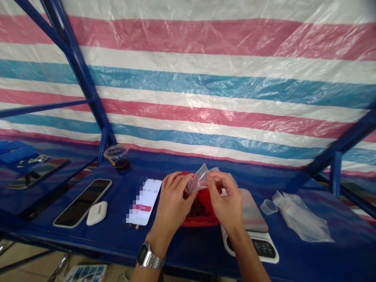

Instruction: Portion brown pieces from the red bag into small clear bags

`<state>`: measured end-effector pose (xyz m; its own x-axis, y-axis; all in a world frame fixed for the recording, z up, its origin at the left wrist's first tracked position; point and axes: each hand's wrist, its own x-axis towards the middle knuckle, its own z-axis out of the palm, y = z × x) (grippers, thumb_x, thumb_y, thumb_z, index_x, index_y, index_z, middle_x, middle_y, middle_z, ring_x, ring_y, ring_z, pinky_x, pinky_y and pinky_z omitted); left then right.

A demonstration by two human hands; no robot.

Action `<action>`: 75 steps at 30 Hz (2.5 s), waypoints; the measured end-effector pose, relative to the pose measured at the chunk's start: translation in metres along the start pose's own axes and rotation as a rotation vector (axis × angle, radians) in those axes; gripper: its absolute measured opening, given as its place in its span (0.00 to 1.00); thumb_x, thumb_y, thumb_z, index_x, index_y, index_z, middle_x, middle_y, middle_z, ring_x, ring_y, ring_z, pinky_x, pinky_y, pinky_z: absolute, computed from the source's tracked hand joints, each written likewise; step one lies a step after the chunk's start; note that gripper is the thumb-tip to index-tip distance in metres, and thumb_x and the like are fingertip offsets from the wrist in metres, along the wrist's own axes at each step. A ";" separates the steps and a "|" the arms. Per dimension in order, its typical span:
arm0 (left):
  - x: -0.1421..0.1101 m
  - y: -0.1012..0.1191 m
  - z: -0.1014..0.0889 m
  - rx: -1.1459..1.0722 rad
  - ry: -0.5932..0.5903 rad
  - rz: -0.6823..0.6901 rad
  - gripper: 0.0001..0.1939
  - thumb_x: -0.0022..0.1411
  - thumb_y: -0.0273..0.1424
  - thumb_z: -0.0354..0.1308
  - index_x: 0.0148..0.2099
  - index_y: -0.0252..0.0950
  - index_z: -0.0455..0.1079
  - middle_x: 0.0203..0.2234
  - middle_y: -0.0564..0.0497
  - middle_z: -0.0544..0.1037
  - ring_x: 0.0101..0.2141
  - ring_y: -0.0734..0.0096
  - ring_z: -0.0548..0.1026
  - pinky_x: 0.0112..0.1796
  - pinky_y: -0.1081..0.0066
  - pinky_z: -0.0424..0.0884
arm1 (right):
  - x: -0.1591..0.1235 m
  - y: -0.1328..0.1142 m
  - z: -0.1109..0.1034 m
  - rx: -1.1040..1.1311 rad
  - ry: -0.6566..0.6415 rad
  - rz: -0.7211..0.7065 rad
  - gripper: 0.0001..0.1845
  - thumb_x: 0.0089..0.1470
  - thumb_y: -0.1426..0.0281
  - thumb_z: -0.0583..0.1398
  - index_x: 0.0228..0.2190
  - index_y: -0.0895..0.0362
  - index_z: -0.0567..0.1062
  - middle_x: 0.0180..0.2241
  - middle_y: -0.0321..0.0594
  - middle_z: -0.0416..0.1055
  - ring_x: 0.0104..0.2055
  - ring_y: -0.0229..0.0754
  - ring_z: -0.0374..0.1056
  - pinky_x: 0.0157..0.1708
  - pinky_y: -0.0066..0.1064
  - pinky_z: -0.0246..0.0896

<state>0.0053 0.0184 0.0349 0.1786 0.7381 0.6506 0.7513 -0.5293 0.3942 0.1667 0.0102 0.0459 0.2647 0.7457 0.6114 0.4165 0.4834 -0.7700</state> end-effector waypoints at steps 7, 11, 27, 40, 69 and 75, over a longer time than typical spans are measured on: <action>-0.023 -0.003 -0.012 -0.073 0.088 -0.041 0.11 0.69 0.34 0.59 0.52 0.45 0.74 0.46 0.48 0.81 0.53 0.54 0.74 0.56 0.50 0.70 | 0.027 0.022 -0.068 -0.238 0.260 0.072 0.16 0.62 0.58 0.60 0.43 0.55 0.79 0.33 0.41 0.78 0.31 0.43 0.71 0.34 0.33 0.64; -0.022 -0.005 -0.017 -0.091 0.152 -0.061 0.09 0.70 0.31 0.55 0.48 0.43 0.75 0.43 0.48 0.81 0.47 0.56 0.75 0.53 0.51 0.71 | 0.036 0.060 -0.152 -0.641 0.486 0.325 0.19 0.57 0.64 0.57 0.45 0.58 0.80 0.28 0.47 0.77 0.29 0.50 0.70 0.33 0.39 0.61; -0.021 0.008 -0.002 -0.139 0.080 -0.071 0.11 0.69 0.26 0.52 0.45 0.42 0.75 0.40 0.48 0.80 0.46 0.59 0.76 0.50 0.57 0.74 | 0.016 0.076 -0.156 -0.941 0.295 0.074 0.18 0.55 0.70 0.53 0.38 0.53 0.82 0.42 0.49 0.77 0.47 0.57 0.66 0.49 0.48 0.58; -0.019 0.005 -0.017 -0.174 0.156 -0.093 0.11 0.69 0.26 0.53 0.43 0.43 0.76 0.39 0.49 0.81 0.43 0.61 0.78 0.46 0.60 0.75 | 0.104 0.101 -0.023 -0.612 -0.376 0.366 0.17 0.45 0.65 0.67 0.12 0.54 0.72 0.13 0.39 0.67 0.26 0.47 0.72 0.31 0.33 0.61; -0.022 0.048 0.017 -0.551 0.168 -0.571 0.11 0.67 0.37 0.56 0.42 0.40 0.79 0.34 0.50 0.85 0.34 0.65 0.83 0.36 0.70 0.77 | -0.026 -0.013 0.011 -0.152 -0.255 0.091 0.12 0.67 0.66 0.53 0.34 0.54 0.74 0.36 0.42 0.74 0.38 0.47 0.71 0.41 0.37 0.64; -0.025 0.035 0.007 -0.485 0.283 -0.681 0.12 0.66 0.40 0.57 0.39 0.39 0.77 0.32 0.49 0.84 0.32 0.64 0.82 0.36 0.68 0.77 | -0.053 -0.019 0.029 -0.362 -0.147 0.023 0.14 0.70 0.64 0.49 0.36 0.53 0.71 0.35 0.42 0.75 0.36 0.48 0.72 0.38 0.37 0.64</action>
<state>0.0321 -0.0156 0.0281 -0.4217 0.8608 0.2848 0.2731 -0.1789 0.9452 0.1199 -0.0250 0.0225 0.1610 0.8248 0.5420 0.6986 0.2927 -0.6529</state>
